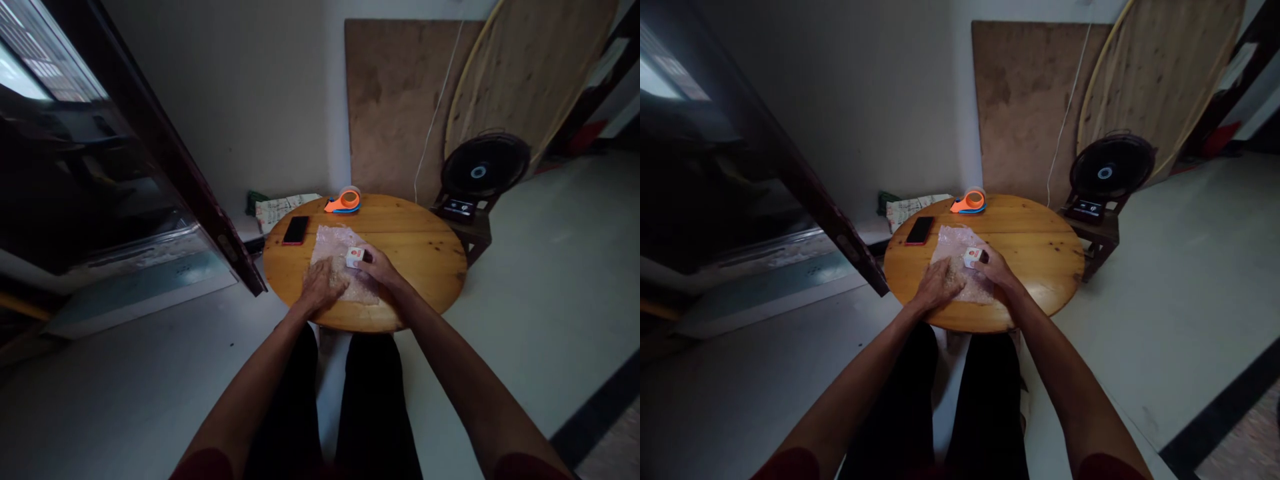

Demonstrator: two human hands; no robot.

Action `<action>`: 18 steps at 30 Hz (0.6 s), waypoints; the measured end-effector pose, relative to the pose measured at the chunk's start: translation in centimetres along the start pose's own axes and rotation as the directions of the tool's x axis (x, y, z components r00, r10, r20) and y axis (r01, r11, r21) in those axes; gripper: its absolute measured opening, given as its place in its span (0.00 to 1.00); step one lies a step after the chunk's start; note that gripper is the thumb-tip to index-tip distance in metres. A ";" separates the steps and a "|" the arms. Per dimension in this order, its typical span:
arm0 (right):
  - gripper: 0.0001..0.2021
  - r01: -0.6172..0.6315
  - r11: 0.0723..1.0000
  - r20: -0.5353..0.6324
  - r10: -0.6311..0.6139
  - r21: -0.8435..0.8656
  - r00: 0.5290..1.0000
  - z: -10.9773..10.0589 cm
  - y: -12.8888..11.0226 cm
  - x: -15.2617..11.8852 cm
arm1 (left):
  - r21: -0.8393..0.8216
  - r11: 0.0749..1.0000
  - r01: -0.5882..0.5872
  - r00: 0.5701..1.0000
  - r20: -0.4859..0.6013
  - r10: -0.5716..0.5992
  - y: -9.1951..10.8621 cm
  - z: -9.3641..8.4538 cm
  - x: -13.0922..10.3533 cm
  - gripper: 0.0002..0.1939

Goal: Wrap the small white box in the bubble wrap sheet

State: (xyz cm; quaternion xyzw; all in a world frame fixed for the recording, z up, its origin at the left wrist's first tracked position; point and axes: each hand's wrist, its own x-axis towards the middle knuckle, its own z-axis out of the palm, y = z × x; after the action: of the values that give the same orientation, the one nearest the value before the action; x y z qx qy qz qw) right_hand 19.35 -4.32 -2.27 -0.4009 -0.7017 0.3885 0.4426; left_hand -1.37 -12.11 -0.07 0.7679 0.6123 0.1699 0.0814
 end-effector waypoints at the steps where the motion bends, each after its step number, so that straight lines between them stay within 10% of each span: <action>1: 0.22 0.010 1.000 0.004 -0.010 0.015 1.000 0.1 -0.2 -0.1 | -0.004 1.000 0.003 1.000 -0.003 -0.003 0.0 0.2 -0.1 0.46; 18: 0.23 0.078 0.977 0.090 -0.061 -0.199 0.994 0.6 -0.8 -0.3 | -0.043 0.999 0.004 1.000 -0.013 -0.005 0.1 0.4 -0.1 0.45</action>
State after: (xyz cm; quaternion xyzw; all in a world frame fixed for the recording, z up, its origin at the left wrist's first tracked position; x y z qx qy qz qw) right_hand 18.74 -5.02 -1.83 -0.4021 -0.7691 0.3160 0.3833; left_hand -1.19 -12.21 -0.44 0.7634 0.6107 0.1880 0.0944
